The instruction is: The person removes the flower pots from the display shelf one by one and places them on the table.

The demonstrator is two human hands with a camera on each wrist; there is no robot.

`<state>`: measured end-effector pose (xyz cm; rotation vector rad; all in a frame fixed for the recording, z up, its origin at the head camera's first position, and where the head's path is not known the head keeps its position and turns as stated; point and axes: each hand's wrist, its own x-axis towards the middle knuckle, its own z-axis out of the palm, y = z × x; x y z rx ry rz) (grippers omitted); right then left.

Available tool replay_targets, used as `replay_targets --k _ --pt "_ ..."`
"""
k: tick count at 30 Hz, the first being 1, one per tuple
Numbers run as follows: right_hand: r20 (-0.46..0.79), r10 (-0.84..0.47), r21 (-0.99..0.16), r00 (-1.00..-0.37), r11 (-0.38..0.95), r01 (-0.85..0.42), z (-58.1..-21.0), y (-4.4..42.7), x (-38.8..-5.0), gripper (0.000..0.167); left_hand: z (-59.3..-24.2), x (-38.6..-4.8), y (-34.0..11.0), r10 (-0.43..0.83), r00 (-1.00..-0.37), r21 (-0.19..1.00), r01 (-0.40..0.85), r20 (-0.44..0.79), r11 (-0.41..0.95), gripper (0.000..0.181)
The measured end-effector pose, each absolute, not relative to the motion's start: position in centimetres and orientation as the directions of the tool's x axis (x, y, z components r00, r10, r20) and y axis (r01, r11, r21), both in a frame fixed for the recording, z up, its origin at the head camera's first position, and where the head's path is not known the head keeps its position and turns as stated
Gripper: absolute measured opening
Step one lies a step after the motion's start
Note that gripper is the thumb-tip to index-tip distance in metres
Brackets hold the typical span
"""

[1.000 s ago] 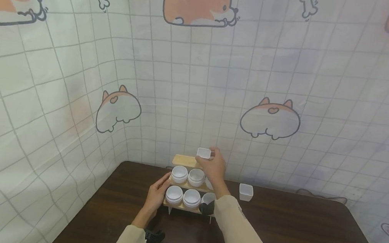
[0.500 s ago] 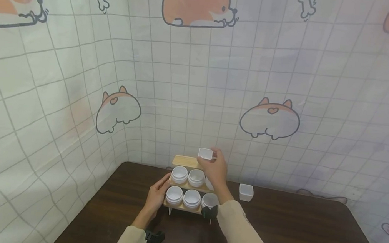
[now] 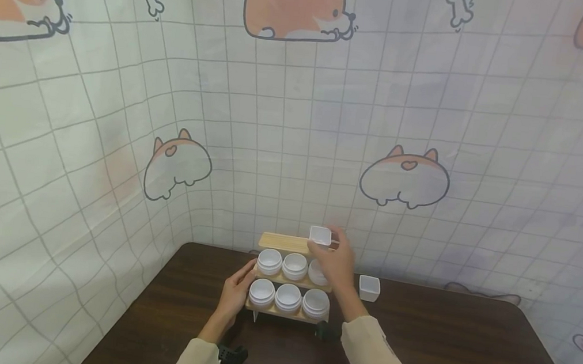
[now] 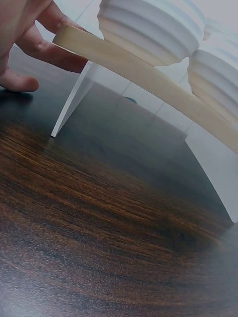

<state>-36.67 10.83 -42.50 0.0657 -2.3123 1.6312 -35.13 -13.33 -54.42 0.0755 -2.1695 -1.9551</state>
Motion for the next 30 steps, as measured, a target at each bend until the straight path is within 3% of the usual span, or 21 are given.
replay_targets --k 30 --pt "0.225 0.197 -0.924 -0.954 0.355 -0.145 -45.0 16.0 -34.3 0.067 -54.2 -34.9 -13.1 -0.202 -0.970 0.987 0.117 0.138 0.114 0.041"
